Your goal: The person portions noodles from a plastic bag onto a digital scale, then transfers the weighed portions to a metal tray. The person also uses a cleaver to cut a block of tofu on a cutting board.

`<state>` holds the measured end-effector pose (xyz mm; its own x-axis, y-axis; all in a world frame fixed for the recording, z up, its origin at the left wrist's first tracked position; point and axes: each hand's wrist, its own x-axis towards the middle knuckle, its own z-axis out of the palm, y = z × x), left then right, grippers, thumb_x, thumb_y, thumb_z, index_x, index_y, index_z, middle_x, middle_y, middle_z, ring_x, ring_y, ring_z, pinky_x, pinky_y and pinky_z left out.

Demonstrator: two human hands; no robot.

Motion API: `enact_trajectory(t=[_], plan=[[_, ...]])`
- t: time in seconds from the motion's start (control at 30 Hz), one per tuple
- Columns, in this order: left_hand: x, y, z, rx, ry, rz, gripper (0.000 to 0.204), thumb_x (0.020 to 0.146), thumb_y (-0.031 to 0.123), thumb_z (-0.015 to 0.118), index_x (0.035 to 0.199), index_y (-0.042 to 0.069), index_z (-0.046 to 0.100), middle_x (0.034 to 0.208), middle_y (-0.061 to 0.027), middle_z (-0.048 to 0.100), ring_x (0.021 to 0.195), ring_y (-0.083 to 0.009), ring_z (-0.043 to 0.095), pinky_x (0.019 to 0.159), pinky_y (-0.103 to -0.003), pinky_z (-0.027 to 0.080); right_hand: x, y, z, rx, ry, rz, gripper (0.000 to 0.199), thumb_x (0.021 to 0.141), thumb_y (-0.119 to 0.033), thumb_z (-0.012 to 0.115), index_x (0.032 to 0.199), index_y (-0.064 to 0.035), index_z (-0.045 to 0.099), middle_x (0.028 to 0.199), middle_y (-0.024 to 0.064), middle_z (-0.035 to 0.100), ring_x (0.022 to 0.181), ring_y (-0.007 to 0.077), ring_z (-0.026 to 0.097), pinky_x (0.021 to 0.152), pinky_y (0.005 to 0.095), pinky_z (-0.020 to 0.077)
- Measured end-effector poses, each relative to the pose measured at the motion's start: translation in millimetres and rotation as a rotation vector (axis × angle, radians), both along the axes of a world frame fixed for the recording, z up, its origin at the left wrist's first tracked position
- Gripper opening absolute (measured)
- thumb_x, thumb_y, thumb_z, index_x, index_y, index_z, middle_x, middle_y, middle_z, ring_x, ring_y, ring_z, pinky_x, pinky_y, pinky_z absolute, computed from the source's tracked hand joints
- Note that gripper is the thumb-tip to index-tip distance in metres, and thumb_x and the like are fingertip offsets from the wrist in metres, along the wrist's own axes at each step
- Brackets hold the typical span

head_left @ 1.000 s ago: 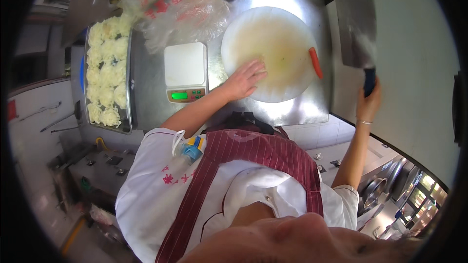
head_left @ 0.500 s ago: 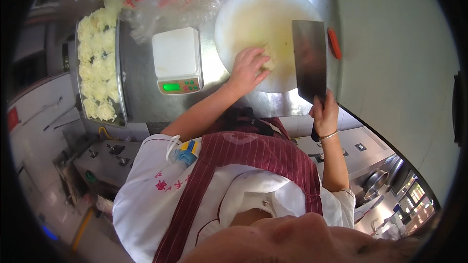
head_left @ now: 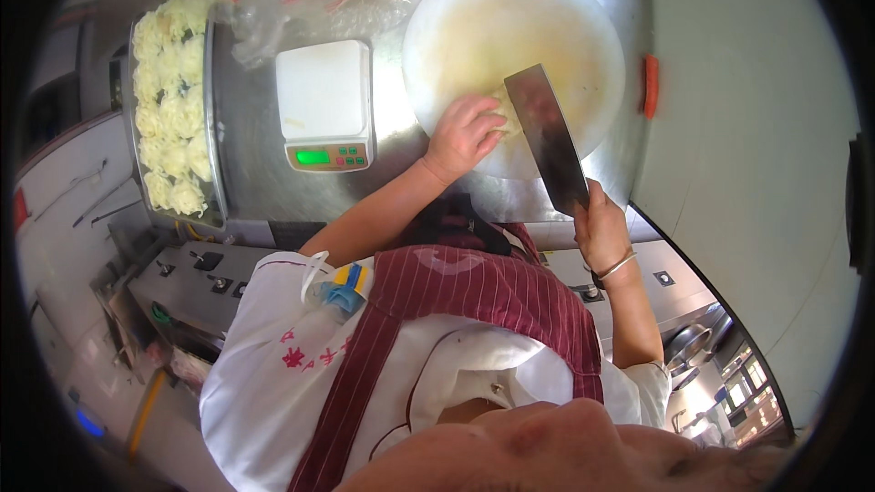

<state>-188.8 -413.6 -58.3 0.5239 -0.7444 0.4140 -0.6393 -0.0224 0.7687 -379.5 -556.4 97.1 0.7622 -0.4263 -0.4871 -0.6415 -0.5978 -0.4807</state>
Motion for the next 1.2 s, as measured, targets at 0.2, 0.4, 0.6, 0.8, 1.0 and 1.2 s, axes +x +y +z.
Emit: enact_trajectory(t=[0.2,0.4,0.6,0.8,1.0,1.2], plan=[[1.3,-2.1,0.6,-0.025,0.006,0.008,0.024,0.063,0.001,0.069,0.085,0.006,0.061,0.1,-0.0096,0.056,0.095,-0.0306,0.057,0.082,-0.04,0.048,21.1,-7.5,8.1,-0.023,0.059,0.091,0.032,0.084,-0.002,0.053,0.114,0.0031,0.046,0.09,0.0263,0.062,0.082,0.0438,0.059,0.071,0.0478,0.0485],[-0.1,-1.5,-2.5,-0.034,0.026,0.026,0.025,0.062,-0.001,0.069,0.085,0.005,0.061,0.1,-0.0098,0.056,0.094,-0.0304,0.057,0.08,-0.039,0.049,35.0,-6.5,4.5,-0.069,0.066,0.156,0.031,0.084,-0.003,0.052,0.114,0.0028,0.046,0.09,0.026,0.062,0.079,0.0433,0.06,0.069,0.0481,0.0487],[-1.7,-1.0,-1.6,-0.031,0.025,0.029,0.025,0.063,-0.001,0.069,0.086,0.005,0.061,0.1,-0.0113,0.058,0.093,-0.0316,0.059,0.079,-0.039,0.05,47.2,-8.0,-27.2,-0.107,0.037,0.188,0.032,0.085,-0.004,0.053,0.116,-0.0001,0.043,0.089,0.0256,0.062,0.079,0.0449,0.058,0.067,0.049,0.0477],[-3.0,0.1,0.3,-0.015,0.01,0.016,0.025,0.064,0.0,0.07,0.087,0.005,0.062,0.1,-0.0114,0.058,0.094,-0.0308,0.058,0.081,-0.039,0.049,55.8,1.2,-78.4,-0.16,-0.255,0.029,0.03,0.086,-0.004,0.053,0.114,-0.0002,0.043,0.079,0.0229,0.06,0.068,0.04,0.059,0.06,0.0458,0.0478],[0.6,6.9,16.8,0.046,-0.089,0.085,0.028,0.066,0.0,0.07,0.091,0.01,0.066,0.105,-0.0104,0.056,0.095,-0.0303,0.055,0.082,-0.039,0.048,23.5,-1.9,-45.5,-0.08,-0.307,-0.152,0.032,0.087,-0.005,0.054,0.118,-0.0002,0.044,0.082,0.0218,0.06,0.07,0.0375,0.059,0.061,0.0423,0.0478],[-3.8,4.8,0.8,0.021,0.037,0.067,0.027,0.068,-0.001,0.07,0.092,0.011,0.066,0.103,-0.0098,0.055,0.093,-0.0286,0.054,0.075,-0.036,0.049,4.7,11.7,-10.8,-0.157,-0.139,0.066,0.038,0.084,-0.003,0.055,0.12,-0.0005,0.044,0.092,0.0252,0.062,0.08,0.0432,0.06,0.068,0.0467,0.05]])
